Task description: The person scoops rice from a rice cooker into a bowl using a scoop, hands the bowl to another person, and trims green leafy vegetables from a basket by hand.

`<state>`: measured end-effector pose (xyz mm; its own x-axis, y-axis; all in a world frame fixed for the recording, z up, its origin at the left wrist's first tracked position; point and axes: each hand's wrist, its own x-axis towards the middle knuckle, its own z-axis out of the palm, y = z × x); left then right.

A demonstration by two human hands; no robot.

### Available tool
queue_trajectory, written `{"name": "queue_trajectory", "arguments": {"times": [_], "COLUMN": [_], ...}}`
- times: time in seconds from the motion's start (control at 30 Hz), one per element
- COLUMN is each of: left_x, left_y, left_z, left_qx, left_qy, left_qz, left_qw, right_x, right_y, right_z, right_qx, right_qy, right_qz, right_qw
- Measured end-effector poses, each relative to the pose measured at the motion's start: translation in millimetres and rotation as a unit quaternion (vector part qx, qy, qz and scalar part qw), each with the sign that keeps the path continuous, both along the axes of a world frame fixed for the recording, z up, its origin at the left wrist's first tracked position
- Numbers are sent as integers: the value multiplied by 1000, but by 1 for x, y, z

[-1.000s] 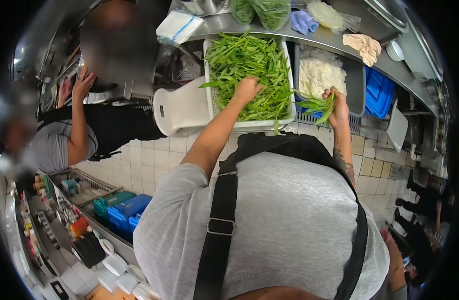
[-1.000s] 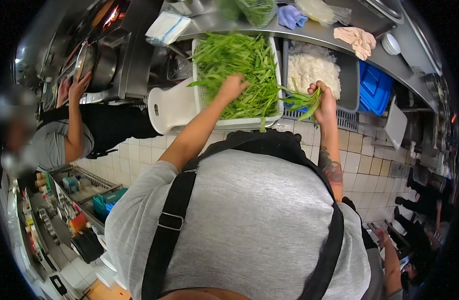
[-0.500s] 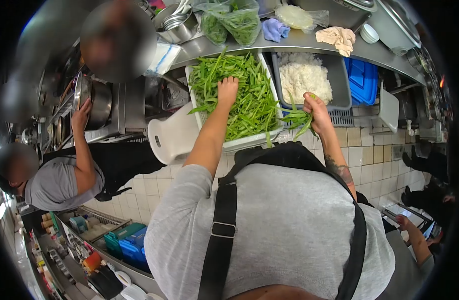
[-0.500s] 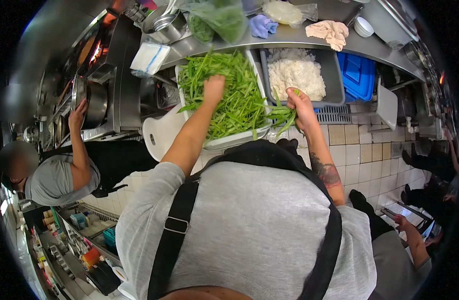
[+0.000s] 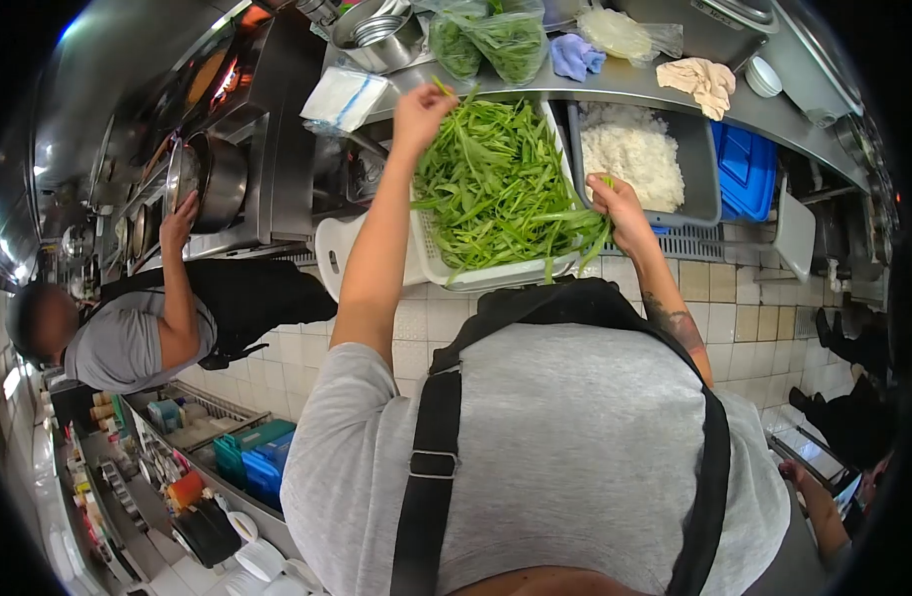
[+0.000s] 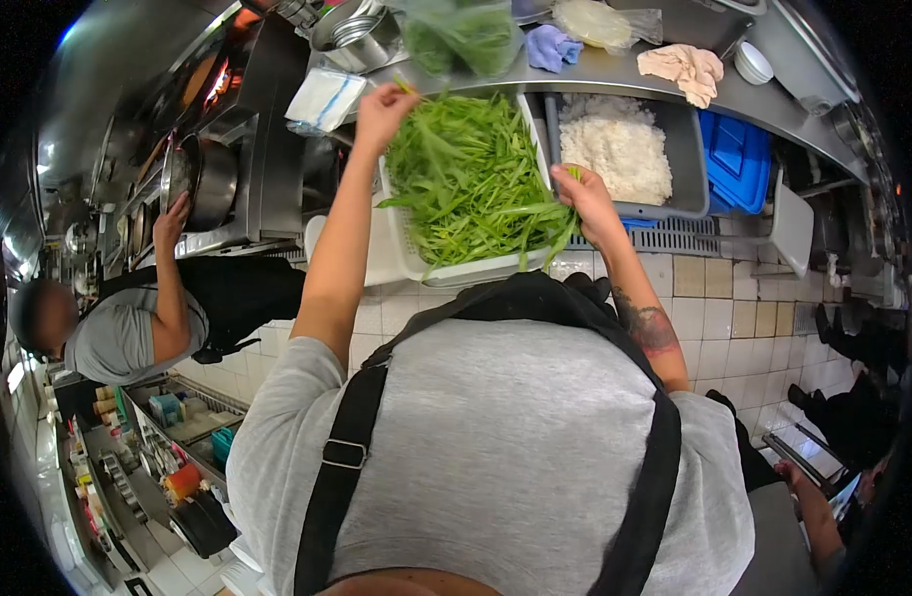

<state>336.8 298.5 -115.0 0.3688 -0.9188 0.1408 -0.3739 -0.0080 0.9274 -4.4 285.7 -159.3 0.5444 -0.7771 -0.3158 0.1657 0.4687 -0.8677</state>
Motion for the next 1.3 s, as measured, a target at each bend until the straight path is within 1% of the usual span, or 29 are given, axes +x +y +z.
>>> {"name": "queue_trajectory", "arguments": {"times": [0.03,0.1,0.13,0.2,0.23,0.33,0.43,0.53,0.57,0.67,0.77,0.87,0.97,1.07,1.17,1.27,1.3], "left_x": [3,5,3,-7,-13,-37,-62,-79,-80,-83,-82,-83,-84,-84,-80,-79,-79], "left_y": [1,7,11,22,27,36,42,43,44,45,47,48,49,51,50,49,50], "left_z": [11,31,39,48,48,49,54,56,56,54,48,40,36,37,32,22,19], "left_qx": [-32,-40,-44,-26,-17,2,0,-35,-37,-31,36,70,94,108,92,53,47], "left_qy": [104,179,216,207,205,203,238,292,293,332,322,331,326,337,400,389,386], "left_qz": [5,-16,-27,-42,-46,-51,-80,-78,-81,-78,-55,-52,-55,-57,-43,17,24], "left_qw": [994,983,975,977,977,978,968,953,952,940,945,940,939,934,911,920,921], "right_x": [5,18,27,40,44,59,82,86,89,85,82,80,79,77,77,78,79], "right_y": [-2,-7,-7,-8,-11,-6,-13,-7,-9,-4,-1,-2,-4,-3,0,-2,-3], "right_z": [0,-4,5,27,40,86,73,83,77,84,88,84,76,73,71,66,59], "right_qx": [-11,-38,-68,-128,-194,-300,-476,-446,-447,-436,-483,-577,-616,-621,-619,-572,-559], "right_qy": [-3,-10,7,43,59,106,130,149,126,174,221,246,254,255,246,228,205], "right_qz": [16,41,38,30,59,99,52,94,82,77,75,46,41,57,60,61,41], "right_qw": [1000,998,997,990,977,943,868,878,882,879,844,777,745,739,743,786,802]}}
